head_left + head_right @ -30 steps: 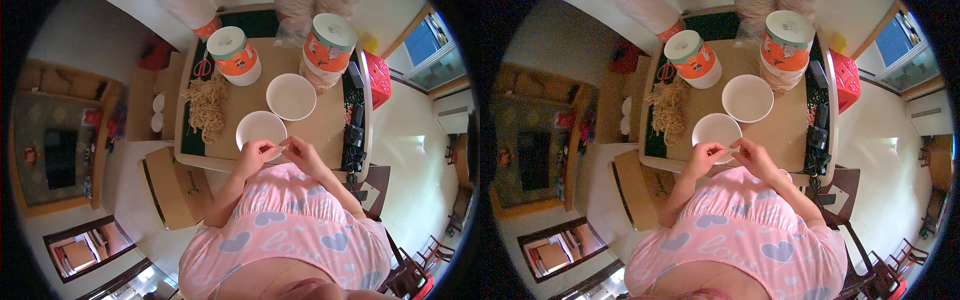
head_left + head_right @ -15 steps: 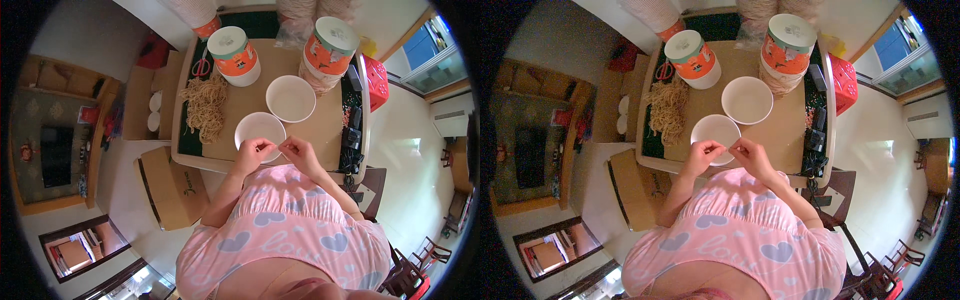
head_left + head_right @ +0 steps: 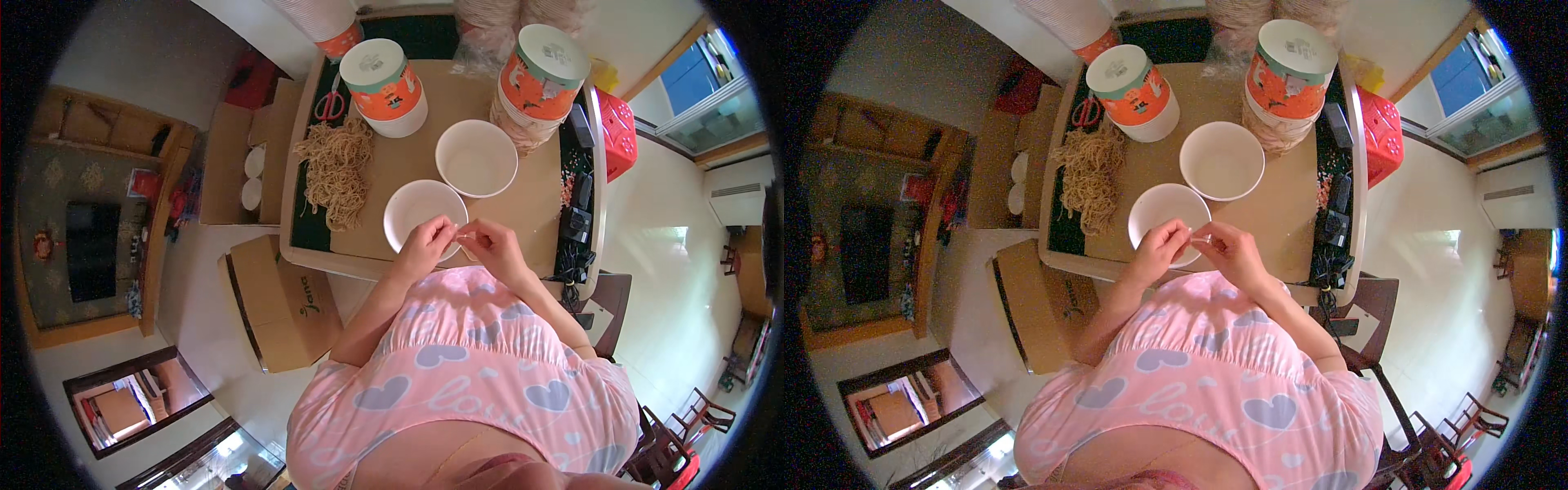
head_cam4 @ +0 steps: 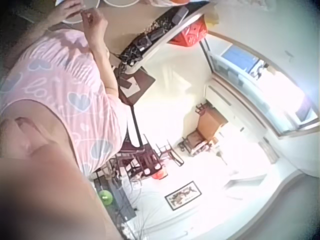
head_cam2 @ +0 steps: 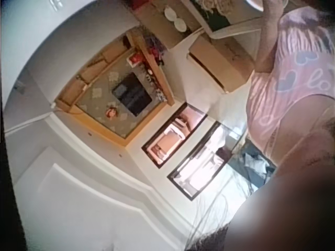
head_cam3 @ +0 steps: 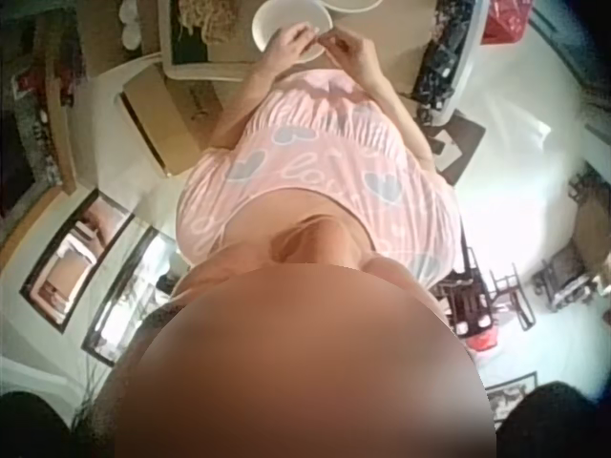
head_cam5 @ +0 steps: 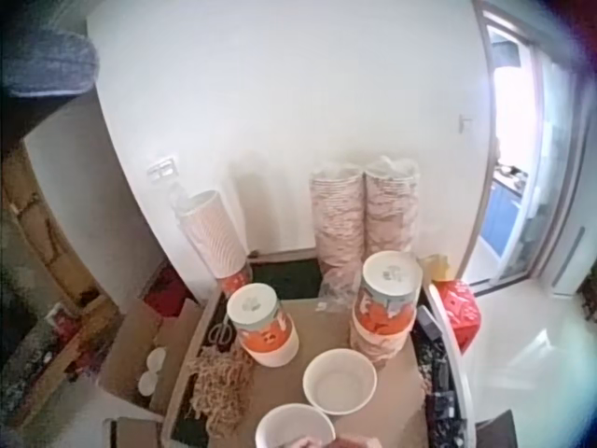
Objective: Placing shredded paper packing material into paper bowls as part of a packaging process.
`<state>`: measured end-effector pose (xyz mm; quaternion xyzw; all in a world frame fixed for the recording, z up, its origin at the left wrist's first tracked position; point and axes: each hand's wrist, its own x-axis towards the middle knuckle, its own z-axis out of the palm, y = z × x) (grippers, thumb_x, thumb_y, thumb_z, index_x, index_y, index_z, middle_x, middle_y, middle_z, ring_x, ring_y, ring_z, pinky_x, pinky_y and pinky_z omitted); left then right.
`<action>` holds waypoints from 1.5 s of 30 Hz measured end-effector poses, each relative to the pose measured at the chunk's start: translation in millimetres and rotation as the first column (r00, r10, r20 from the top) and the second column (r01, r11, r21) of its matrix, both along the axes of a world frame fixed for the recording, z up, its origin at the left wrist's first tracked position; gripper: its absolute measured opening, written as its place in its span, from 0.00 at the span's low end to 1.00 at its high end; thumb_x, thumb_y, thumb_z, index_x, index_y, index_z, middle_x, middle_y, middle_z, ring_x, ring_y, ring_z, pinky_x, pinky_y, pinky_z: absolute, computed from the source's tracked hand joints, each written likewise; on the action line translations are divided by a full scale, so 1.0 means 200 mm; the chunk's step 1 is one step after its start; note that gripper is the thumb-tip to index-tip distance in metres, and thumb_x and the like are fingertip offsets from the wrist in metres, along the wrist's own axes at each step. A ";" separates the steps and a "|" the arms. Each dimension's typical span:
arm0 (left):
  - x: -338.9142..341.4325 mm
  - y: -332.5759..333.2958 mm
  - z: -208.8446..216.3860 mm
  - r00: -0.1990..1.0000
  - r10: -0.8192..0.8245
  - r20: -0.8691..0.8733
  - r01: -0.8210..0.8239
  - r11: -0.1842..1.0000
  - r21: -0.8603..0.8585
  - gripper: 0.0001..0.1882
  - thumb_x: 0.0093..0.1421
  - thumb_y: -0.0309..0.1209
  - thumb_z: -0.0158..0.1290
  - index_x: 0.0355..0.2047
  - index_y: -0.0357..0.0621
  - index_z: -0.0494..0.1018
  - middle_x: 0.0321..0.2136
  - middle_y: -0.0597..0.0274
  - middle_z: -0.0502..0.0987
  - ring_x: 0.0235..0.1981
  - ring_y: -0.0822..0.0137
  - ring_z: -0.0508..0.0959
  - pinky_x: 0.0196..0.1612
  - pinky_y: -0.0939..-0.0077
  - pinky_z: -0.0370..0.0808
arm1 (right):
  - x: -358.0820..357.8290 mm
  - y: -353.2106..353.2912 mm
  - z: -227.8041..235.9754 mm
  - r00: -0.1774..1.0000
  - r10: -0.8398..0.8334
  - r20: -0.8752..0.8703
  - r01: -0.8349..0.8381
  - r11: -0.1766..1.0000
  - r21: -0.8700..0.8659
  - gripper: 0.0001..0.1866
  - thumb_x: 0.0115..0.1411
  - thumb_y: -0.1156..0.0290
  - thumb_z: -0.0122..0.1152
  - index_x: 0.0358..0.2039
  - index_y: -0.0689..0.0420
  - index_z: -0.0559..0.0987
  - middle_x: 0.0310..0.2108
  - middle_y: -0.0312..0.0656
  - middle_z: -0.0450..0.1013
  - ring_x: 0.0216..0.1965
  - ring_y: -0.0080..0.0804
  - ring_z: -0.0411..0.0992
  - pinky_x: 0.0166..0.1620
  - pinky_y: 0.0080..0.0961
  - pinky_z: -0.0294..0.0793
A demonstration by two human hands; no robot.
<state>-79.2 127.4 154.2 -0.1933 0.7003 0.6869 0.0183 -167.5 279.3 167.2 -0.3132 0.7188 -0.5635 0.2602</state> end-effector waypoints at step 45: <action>-0.01 -0.17 -0.21 0.983 0.175 0.064 -0.163 0.974 -0.154 0.08 0.50 0.20 0.57 0.32 0.35 0.74 0.28 0.63 0.78 0.30 0.75 0.76 0.35 0.81 0.73 | 0.04 -0.10 -0.28 0.953 0.042 -0.300 -0.082 0.989 -0.123 0.09 0.51 0.75 0.59 0.34 0.60 0.74 0.45 0.46 0.71 0.42 0.48 0.71 0.42 0.36 0.73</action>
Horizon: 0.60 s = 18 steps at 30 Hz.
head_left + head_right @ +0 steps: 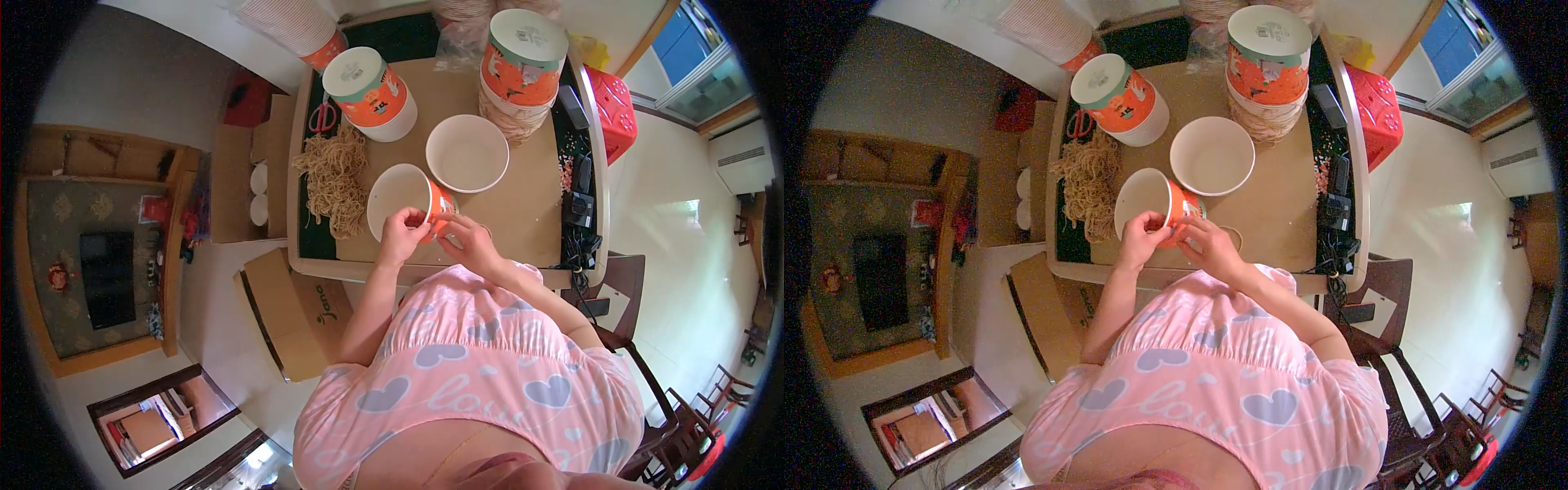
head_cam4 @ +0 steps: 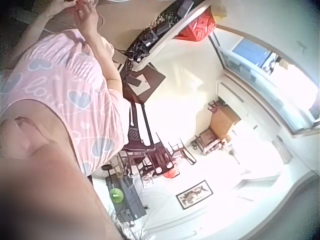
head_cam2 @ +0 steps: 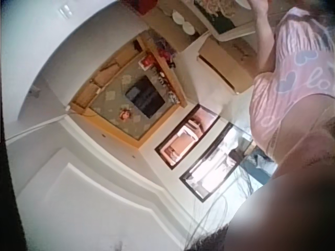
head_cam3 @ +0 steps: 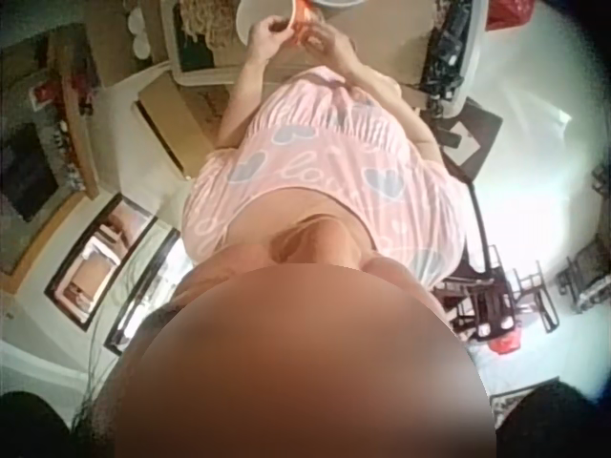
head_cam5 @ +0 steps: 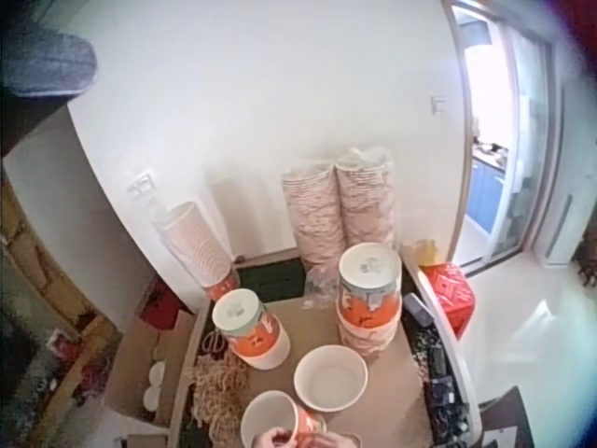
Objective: Placing shredded paper packing material into paper bowls as part of a packaging process.
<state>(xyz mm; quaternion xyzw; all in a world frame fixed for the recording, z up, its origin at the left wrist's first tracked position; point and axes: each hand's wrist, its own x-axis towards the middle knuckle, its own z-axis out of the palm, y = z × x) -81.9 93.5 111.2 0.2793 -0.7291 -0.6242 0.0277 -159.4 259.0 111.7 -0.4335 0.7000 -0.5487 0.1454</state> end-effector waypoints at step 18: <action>-0.02 0.03 -0.02 0.999 -0.015 -0.032 0.015 1.000 -0.019 0.07 0.51 0.21 0.56 0.32 0.33 0.74 0.27 0.61 0.78 0.28 0.74 0.77 0.33 0.81 0.74 | -0.02 -0.04 -0.05 0.962 -0.249 0.108 0.242 0.967 0.077 0.05 0.51 0.77 0.61 0.30 0.59 0.74 0.29 0.45 0.72 0.31 0.39 0.72 0.33 0.30 0.73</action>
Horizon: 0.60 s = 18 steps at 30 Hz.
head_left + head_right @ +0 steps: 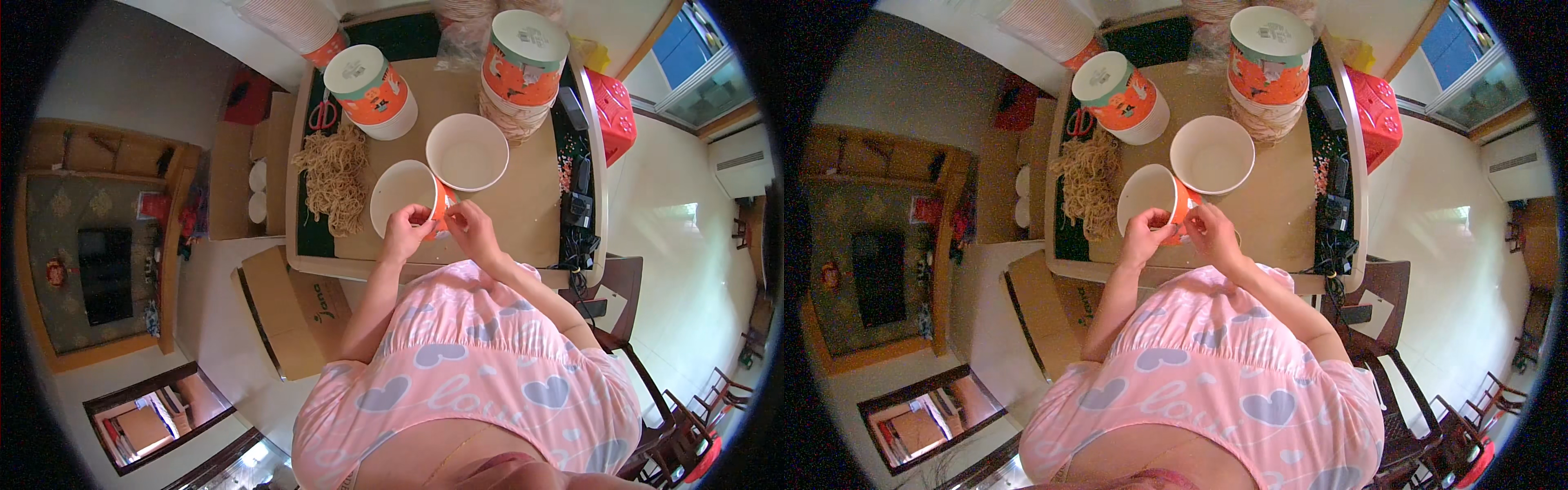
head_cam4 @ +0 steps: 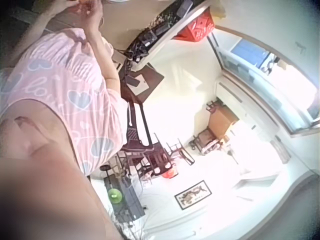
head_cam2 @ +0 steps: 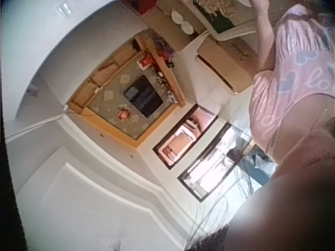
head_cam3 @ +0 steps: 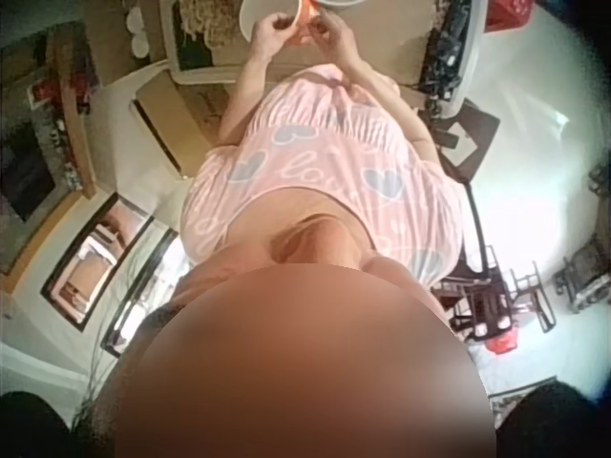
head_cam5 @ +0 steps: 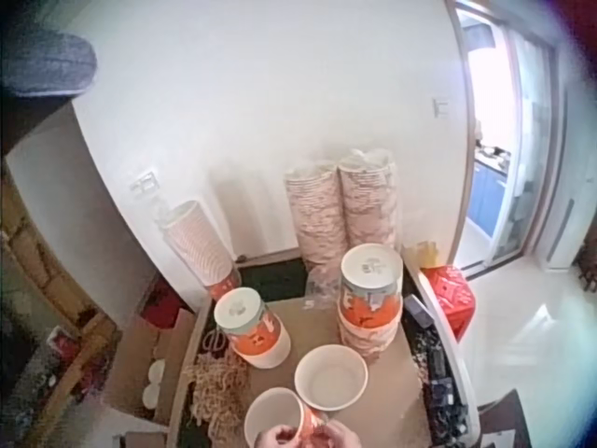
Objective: Placing shredded paper packing material into paper bowls as part of a packaging process.
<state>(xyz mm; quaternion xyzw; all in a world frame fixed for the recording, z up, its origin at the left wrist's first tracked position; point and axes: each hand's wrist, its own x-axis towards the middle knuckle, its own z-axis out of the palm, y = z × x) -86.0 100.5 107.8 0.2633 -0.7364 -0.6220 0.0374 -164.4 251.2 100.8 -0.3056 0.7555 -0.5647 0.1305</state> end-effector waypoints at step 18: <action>-0.02 0.02 0.05 0.998 -0.037 0.054 0.037 0.999 -0.009 0.08 0.52 0.21 0.56 0.34 0.34 0.75 0.29 0.63 0.78 0.30 0.76 0.76 0.34 0.82 0.73 | -0.03 -0.01 -0.05 0.971 0.054 -0.234 -0.064 0.997 -0.035 0.06 0.49 0.75 0.62 0.29 0.56 0.77 0.25 0.42 0.69 0.29 0.42 0.70 0.31 0.33 0.71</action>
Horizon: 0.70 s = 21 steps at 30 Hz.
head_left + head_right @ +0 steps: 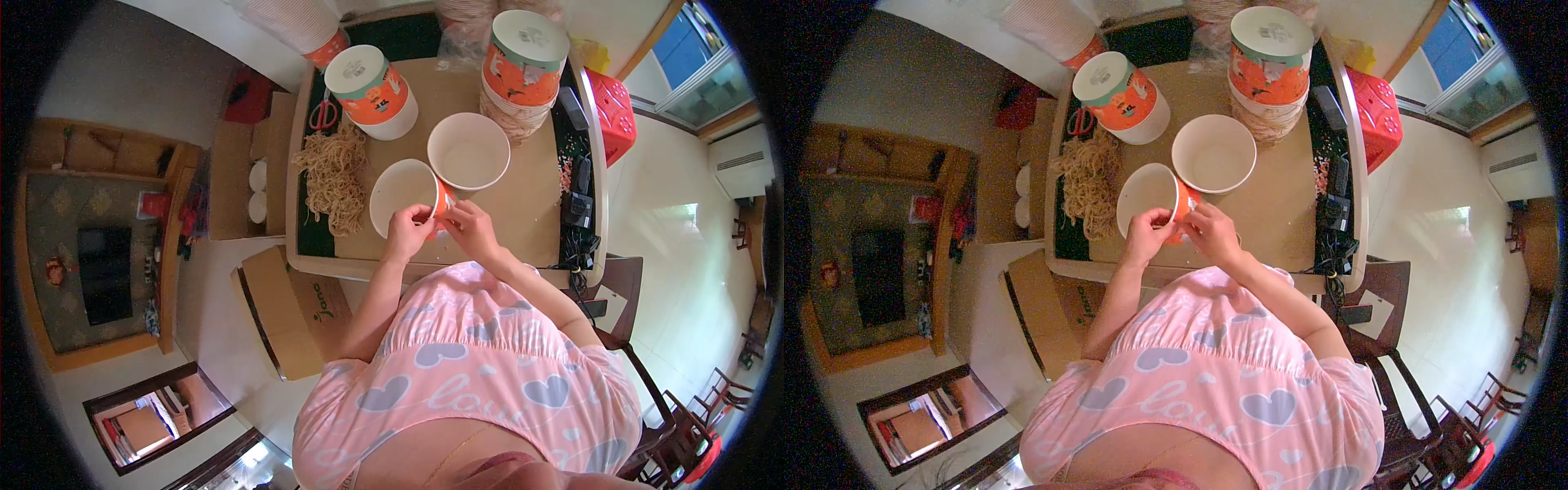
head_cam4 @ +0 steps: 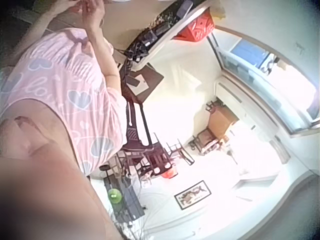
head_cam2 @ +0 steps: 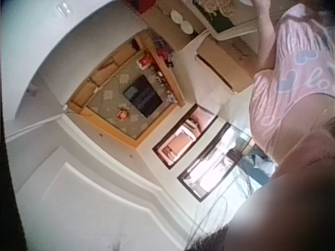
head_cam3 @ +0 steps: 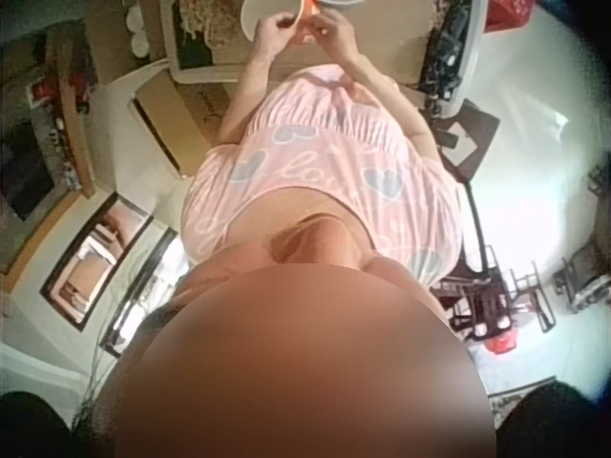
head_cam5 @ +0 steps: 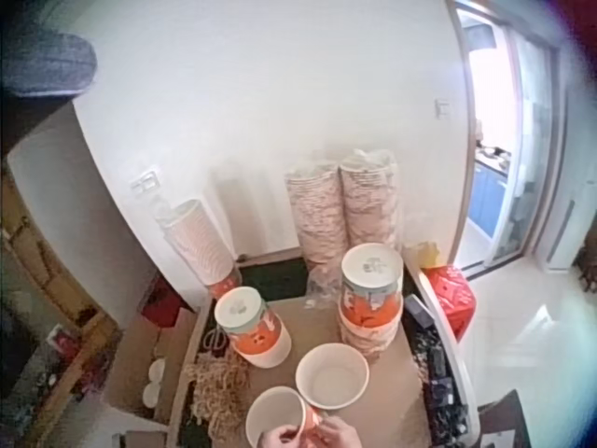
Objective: Placing shredded paper packing material into paper bowls as part of a packaging process.
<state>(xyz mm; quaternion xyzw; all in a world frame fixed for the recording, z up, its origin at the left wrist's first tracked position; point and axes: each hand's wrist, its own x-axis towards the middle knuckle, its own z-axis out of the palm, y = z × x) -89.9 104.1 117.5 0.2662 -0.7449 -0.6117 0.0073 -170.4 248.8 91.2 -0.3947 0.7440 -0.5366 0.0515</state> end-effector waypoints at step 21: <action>-0.05 0.06 0.05 0.998 0.062 -0.027 -0.067 0.921 -0.384 0.06 0.53 0.26 0.55 0.29 0.35 0.75 0.21 0.57 0.78 0.21 0.70 0.77 0.28 0.76 0.72 | -0.01 -0.01 0.00 0.966 -0.125 0.226 0.118 0.992 0.042 0.06 0.52 0.76 0.61 0.32 0.60 0.76 0.24 0.41 0.73 0.22 0.25 0.71 0.27 0.21 0.72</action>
